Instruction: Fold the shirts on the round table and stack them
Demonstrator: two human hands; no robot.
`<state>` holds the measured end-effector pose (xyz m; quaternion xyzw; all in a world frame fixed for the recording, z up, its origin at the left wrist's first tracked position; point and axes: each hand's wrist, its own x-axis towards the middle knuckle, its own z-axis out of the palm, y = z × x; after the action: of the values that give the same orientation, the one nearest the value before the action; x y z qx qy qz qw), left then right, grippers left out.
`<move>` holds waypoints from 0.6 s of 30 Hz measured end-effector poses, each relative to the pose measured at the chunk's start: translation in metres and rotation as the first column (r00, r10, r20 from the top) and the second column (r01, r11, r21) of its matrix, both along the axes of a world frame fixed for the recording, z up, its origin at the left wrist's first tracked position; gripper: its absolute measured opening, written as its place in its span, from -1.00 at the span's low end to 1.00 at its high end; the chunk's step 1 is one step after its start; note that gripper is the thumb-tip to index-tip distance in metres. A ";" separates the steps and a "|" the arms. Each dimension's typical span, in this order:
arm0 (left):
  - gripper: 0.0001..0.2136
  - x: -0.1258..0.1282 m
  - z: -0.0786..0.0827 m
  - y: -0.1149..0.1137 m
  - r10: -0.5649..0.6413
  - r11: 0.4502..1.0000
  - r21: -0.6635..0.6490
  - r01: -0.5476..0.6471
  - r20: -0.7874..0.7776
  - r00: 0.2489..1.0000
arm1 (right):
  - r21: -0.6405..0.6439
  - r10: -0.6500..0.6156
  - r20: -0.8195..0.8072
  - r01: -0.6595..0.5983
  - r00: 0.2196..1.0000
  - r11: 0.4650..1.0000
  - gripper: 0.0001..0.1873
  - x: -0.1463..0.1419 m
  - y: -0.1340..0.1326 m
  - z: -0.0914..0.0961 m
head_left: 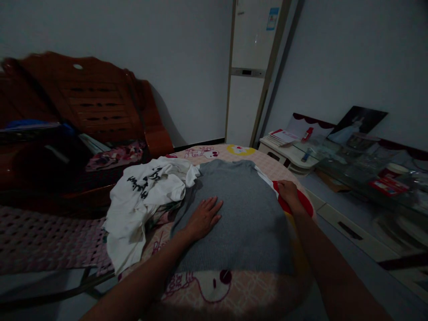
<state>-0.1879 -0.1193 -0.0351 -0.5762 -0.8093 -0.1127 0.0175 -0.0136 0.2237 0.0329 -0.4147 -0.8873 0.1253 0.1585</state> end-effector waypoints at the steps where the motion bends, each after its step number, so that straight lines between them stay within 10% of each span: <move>1: -0.49 0.001 0.000 0.000 0.002 1.000 -0.003 -0.002 -0.005 1.000 | -0.020 0.000 0.035 0.000 0.999 1.000 -0.67 -0.007 0.004 -0.002; 18: -0.49 0.005 0.004 -0.001 0.000 1.000 -0.004 0.000 0.009 1.000 | 0.016 -0.071 0.148 0.069 0.987 0.997 -0.70 -0.041 0.052 -0.011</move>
<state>-0.1830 -0.1200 -0.0307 -0.5757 -0.8096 -0.1137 0.0125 -0.0546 0.2753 0.0214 -0.4528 -0.8822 0.0837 0.0987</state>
